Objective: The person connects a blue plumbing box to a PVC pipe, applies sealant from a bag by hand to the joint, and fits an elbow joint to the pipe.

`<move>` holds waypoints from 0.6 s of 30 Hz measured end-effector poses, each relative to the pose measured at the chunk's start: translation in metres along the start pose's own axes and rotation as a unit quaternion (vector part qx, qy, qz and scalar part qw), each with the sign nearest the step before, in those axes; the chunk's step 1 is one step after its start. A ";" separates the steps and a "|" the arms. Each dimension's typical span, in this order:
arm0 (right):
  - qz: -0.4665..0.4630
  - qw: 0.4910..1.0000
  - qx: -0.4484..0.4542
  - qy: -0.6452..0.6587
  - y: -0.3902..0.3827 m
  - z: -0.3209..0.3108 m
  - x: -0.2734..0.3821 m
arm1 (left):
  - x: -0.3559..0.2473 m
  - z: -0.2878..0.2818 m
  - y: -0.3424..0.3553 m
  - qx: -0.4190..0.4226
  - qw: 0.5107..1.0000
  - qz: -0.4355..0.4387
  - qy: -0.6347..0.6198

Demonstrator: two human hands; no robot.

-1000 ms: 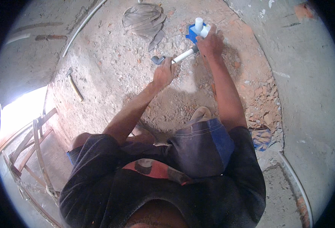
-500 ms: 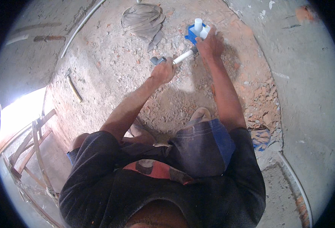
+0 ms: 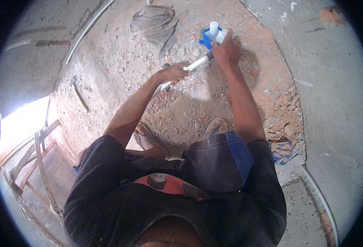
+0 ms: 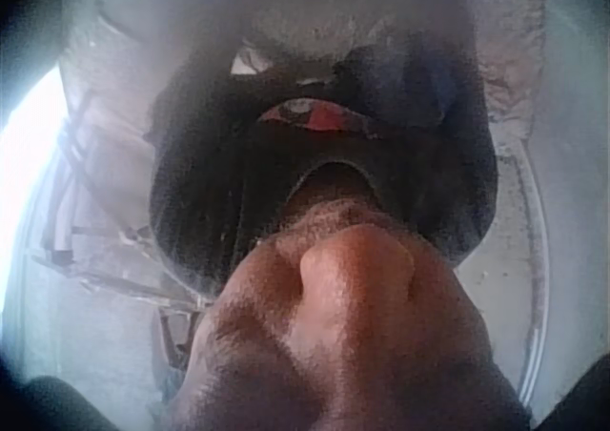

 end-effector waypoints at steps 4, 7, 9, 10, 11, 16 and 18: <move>-0.002 1.000 -0.002 0.003 0.001 0.001 -0.001 | 0.007 -0.001 -0.005 -0.002 0.993 -0.005 -0.121; -0.010 1.000 -0.020 0.002 0.002 0.004 -0.003 | 0.018 0.007 -0.003 -0.031 0.989 0.015 -0.145; -0.023 0.998 -0.050 -0.002 0.001 0.008 -0.006 | 0.018 0.012 -0.004 -0.073 0.991 0.046 -0.106; -0.018 0.999 -0.048 -0.004 0.001 0.009 -0.008 | 0.018 0.015 -0.005 -0.108 0.988 0.053 -0.096; -0.013 0.999 -0.046 -0.005 0.002 0.009 -0.007 | 0.016 0.019 -0.009 -0.144 0.984 0.060 -0.086; -0.017 0.999 -0.040 0.000 0.001 0.006 -0.002 | 0.033 0.040 -0.009 -0.356 0.921 0.160 -0.002; -0.012 1.000 -0.026 0.010 -0.001 -0.004 0.003 | 0.024 0.048 -0.019 -0.401 0.899 0.173 0.034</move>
Point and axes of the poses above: each hand's wrist, its own y-axis towards the middle knuckle, its own z-axis out of the palm, x = y × z, the point moved 1 cm from there along y, towards the middle knuckle, and after that the axes turned 12 degrees about -x, right-handed, at the moved point
